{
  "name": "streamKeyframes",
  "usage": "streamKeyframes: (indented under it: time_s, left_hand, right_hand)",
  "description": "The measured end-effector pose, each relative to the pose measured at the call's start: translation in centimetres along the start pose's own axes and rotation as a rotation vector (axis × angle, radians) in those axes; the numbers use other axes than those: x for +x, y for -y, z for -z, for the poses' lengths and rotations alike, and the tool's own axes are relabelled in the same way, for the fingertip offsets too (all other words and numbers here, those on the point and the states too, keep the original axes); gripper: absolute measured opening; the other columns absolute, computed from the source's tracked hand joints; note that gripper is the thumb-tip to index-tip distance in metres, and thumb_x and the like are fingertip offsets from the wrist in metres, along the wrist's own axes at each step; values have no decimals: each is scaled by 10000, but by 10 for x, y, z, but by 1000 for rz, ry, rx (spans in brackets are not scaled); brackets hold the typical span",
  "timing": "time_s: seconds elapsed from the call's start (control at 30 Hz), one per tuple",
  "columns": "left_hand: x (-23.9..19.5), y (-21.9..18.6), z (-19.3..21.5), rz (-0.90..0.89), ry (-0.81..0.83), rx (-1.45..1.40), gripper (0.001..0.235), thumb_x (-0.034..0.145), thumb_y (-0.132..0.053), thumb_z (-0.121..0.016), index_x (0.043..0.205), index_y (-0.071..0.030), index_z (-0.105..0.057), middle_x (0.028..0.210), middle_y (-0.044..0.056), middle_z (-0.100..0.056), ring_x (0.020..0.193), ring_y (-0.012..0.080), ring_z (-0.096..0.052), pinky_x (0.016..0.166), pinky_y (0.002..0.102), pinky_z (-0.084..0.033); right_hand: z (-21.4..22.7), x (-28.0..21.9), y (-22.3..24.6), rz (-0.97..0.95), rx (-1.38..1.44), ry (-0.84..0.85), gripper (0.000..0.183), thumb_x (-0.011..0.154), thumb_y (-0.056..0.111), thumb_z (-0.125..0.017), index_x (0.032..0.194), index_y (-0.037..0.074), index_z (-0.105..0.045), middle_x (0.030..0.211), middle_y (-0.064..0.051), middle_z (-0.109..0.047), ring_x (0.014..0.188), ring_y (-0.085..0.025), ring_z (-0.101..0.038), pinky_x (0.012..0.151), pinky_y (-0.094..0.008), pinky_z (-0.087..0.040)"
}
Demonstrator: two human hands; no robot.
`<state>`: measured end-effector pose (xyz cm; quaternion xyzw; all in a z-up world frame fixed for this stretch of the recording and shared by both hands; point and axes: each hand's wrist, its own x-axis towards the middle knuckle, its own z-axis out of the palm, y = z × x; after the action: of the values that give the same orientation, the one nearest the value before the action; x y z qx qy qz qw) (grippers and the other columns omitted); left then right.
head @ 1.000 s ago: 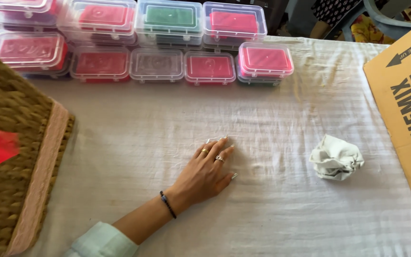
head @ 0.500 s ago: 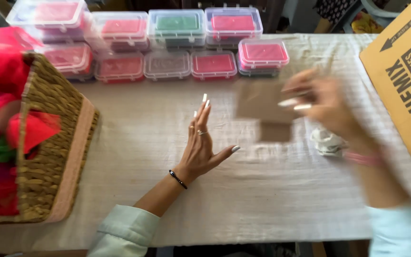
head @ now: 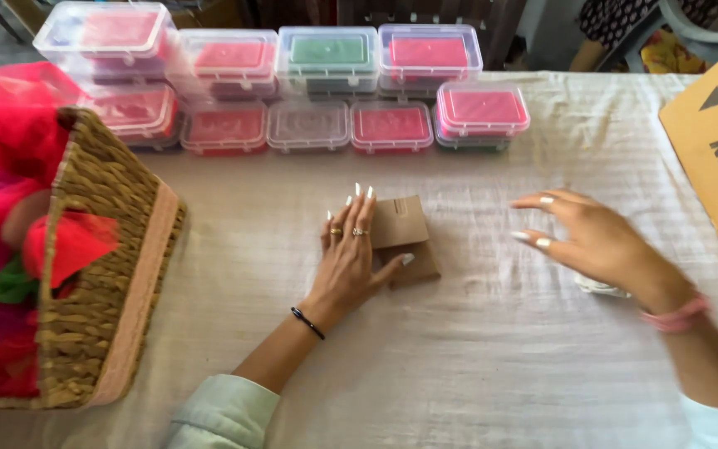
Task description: The person wipes small plastic containers with a white cloth, then opens the containers and places them one by one into a cardboard box on the table. They also handle a small cardboard piece and arrange filled containers on the table while packing.
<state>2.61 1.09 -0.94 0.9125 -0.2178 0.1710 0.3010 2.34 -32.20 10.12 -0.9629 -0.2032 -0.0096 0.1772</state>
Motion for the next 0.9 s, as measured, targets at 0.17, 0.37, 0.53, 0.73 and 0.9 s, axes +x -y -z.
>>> streamKeyframes:
  time_s: [0.17,0.37,0.53,0.73,0.9]
  left_hand:
    - [1,11,-4,17,15,11,1009,902,-552,-730,1614,-84,-188,1667,191,-233,1527,352,-216,1236,572,-118]
    - [8,-5,10,-74,46,69,930,881,-540,-731,1583,-121,-287,1655,159,-264,1528,339,-206,1241,566,-101]
    - [14,15,11,-32,138,77,973,848,-519,-756,1573,-83,-275,1612,164,-297,1507,362,-203,1225,565,-90]
    - [2,1,13,76,117,-273,815,933,-403,-699,1592,-123,-311,1572,132,-399,1478,304,-340,1254,477,-252]
    - [-14,9,-32,243,39,-1333,626,1087,-405,-394,1609,-84,-264,1582,145,-380,1464,266,-382,1223,447,-312]
  right_hand:
    - [-6,-65,-63,-421,-322,103,483,877,330,-741,1330,178,-669,1296,-138,-656,1149,-334,-651,969,-437,-523]
    - [-8,-83,-53,-570,-199,85,441,900,135,-673,1339,160,-695,1158,-156,-740,1001,-307,-702,877,-420,-568]
    - [-8,-39,3,-190,-20,-168,342,878,29,-633,1209,67,-709,1278,-166,-641,956,-282,-700,824,-391,-563]
    - [-63,33,63,208,262,-590,414,848,-101,-622,1246,7,-654,1219,-164,-502,1109,-292,-594,907,-363,-542]
    - [-128,46,83,482,465,-598,491,883,42,-700,1333,50,-501,1332,-151,-507,1213,-334,-558,1023,-431,-500]
